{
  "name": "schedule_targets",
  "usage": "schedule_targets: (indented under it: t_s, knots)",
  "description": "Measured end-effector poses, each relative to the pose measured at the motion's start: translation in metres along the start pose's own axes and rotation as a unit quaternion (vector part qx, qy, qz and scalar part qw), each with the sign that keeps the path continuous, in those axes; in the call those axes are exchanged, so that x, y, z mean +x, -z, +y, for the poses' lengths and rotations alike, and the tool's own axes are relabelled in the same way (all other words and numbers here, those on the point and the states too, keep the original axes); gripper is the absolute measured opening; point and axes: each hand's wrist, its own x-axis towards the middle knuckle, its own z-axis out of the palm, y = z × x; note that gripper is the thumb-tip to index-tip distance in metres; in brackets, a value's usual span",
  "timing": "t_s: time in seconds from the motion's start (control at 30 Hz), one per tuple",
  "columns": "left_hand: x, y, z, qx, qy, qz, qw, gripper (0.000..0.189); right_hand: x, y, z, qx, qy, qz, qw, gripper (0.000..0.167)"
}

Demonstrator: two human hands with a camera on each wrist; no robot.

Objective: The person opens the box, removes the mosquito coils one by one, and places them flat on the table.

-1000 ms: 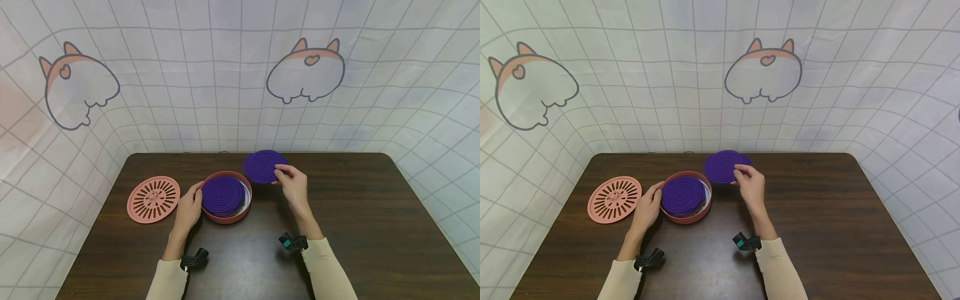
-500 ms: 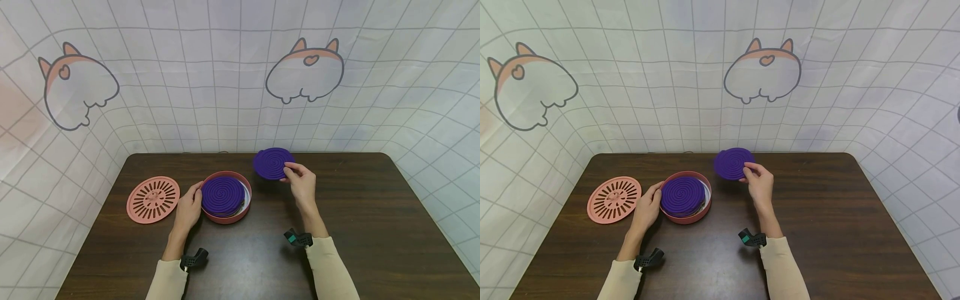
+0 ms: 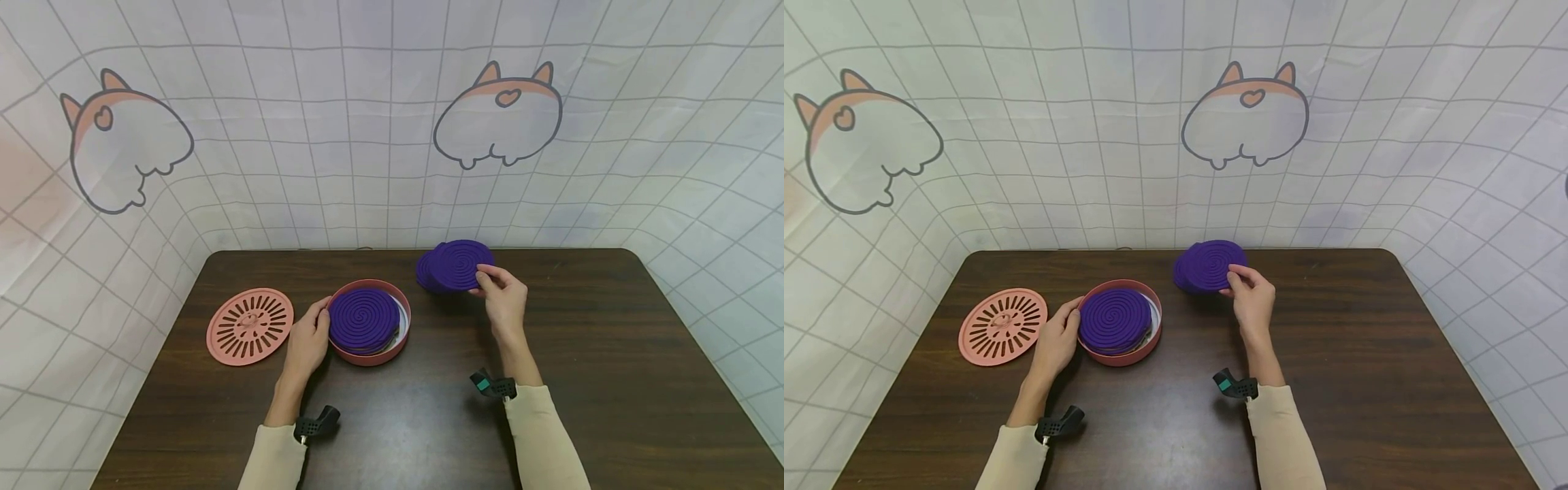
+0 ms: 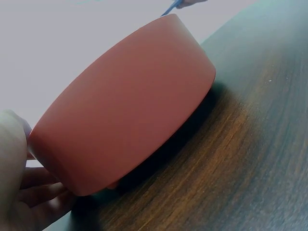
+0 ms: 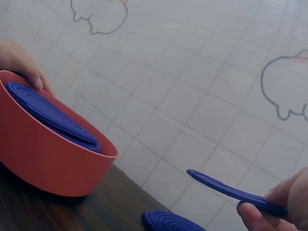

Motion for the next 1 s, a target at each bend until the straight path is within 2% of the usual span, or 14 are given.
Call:
schedule_targets:
  t_s: [0.6, 1.0]
  knots:
    - [0.0, 0.0, 0.002, 0.0, 0.001, -0.001, 1.0, 0.04, 0.011, 0.014, 0.011, 0.04, -0.023, 0.05, 0.9977, 0.028]
    - [0.0, 0.0, 0.001, 0.001, 0.008, -0.003, 1.0, 0.04, 0.016, 0.024, 0.017, 0.032, -0.038, 0.083, 0.9953, 0.026]
